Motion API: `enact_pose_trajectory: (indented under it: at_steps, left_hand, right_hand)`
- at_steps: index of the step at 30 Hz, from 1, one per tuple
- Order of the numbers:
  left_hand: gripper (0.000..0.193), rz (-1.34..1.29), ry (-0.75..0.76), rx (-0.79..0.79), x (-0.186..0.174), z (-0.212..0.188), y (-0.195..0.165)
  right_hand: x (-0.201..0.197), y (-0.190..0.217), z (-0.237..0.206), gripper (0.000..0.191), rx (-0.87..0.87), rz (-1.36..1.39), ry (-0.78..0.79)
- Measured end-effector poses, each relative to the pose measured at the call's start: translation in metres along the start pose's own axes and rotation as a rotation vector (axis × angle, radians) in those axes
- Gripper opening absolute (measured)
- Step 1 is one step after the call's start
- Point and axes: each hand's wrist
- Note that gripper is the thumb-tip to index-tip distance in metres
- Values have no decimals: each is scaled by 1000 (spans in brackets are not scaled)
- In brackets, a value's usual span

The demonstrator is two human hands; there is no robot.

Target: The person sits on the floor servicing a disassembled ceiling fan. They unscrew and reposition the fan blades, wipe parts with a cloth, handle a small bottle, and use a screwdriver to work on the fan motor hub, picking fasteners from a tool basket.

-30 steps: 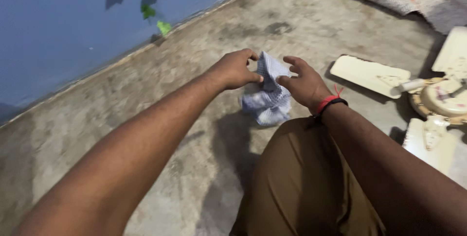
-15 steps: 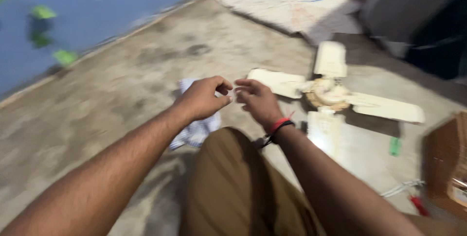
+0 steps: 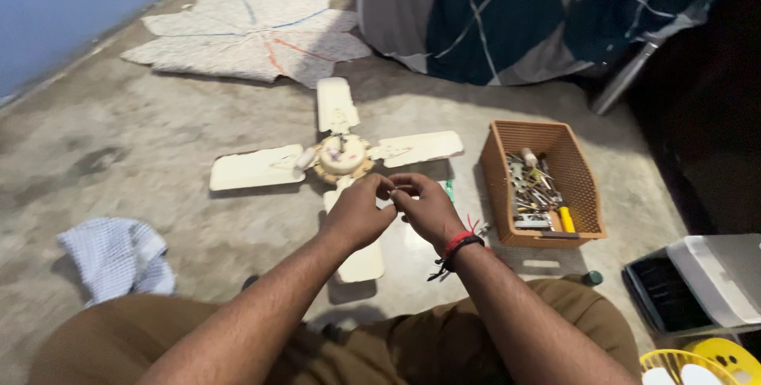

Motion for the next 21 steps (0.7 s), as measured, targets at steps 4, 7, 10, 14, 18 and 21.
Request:
enact_pose_trajectory:
  at_steps: [4, 7, 10, 14, 18, 21]
  left_hand:
    - [35, 175, 196, -3, 42, 37, -1]
    - [33, 257, 302, 36, 72, 59, 9]
    - [33, 264, 355, 24, 88, 77, 16]
    - [37, 394, 374, -48, 86, 83, 28]
    - [48, 504, 380, -213, 71, 62, 46]
    - [48, 507, 306, -224, 59, 43, 62]
  right_hand:
    - [-36, -45, 9, 41, -3, -236, -13]
    - [-35, -74, 18, 46, 206, -403, 10]
    - [-31, -86, 33, 50, 211, -488, -3]
    - [-16, -87, 44, 53, 270, -465, 50]
    - [0, -95, 48, 60, 391, -457, 185]
    - [11, -105, 47, 63, 177, -522, 186]
Point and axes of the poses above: each hand's wrist, its own z-axis towards the middle knuckle, its own x-axis out of the palm, y = z × x, and after that the axes turned 10 degrees about -x, right-handed
